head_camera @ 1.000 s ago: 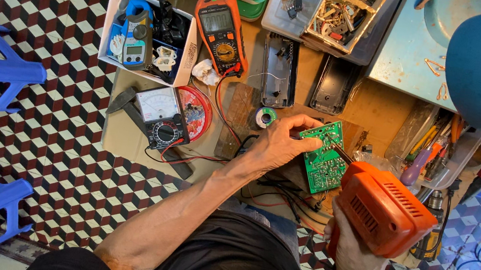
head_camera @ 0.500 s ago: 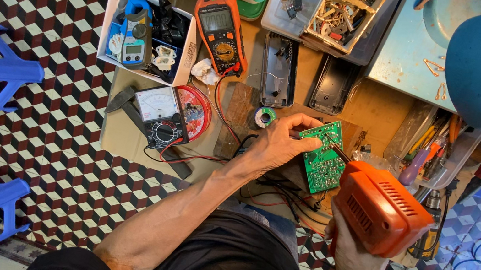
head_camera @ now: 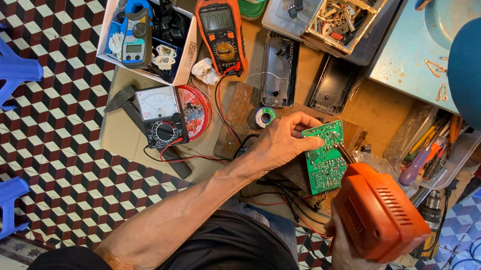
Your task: The person inspects a green circuit board, then uses a heat gun to apply heat to specific areas while holding the board steady. They flip the board to check both sides and continue heating different spots. The person also handles a multimeter and other tools on the workbench.
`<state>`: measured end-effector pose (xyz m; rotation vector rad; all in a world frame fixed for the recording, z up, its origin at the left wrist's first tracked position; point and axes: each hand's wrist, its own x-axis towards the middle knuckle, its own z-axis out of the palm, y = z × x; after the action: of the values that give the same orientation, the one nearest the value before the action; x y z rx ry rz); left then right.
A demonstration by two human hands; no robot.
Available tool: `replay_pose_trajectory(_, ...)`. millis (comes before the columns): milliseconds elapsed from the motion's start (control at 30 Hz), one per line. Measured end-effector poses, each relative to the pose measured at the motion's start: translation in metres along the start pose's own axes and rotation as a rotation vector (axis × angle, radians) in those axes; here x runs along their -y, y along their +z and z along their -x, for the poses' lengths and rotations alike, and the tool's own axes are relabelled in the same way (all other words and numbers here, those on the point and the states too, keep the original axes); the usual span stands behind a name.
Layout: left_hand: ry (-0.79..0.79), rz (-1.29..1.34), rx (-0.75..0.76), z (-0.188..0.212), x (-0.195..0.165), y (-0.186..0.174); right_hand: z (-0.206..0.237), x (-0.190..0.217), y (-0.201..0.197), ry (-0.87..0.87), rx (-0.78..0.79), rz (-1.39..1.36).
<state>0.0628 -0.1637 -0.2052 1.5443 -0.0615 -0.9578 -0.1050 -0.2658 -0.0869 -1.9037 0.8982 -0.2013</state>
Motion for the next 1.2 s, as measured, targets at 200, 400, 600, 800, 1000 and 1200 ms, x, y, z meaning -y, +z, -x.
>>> replay_pose_trajectory(200,0.008,0.023,0.009,-0.001,0.001,0.001,0.002,-0.003,-0.005,0.217,0.006,-0.053)
replay_pose_trajectory(400,-0.007,0.030,0.017,-0.004,0.002,-0.001,0.002,-0.002,-0.002,0.219,0.012,0.083)
replay_pose_trajectory(600,-0.084,0.061,0.097,-0.007,-0.002,-0.014,0.006,0.005,0.000,0.288,-0.088,-0.141)
replay_pose_trajectory(800,-0.133,0.071,0.179,-0.016,-0.002,-0.022,0.014,-0.011,-0.007,0.149,-0.164,-0.370)
replay_pose_trajectory(1000,-0.160,0.097,0.179,-0.019,-0.003,-0.026,0.033,-0.036,-0.022,0.035,-0.195,0.116)
replay_pose_trajectory(1200,-0.171,0.123,0.198,-0.018,-0.005,-0.027,0.022,-0.053,-0.033,0.139,-0.503,-0.214)
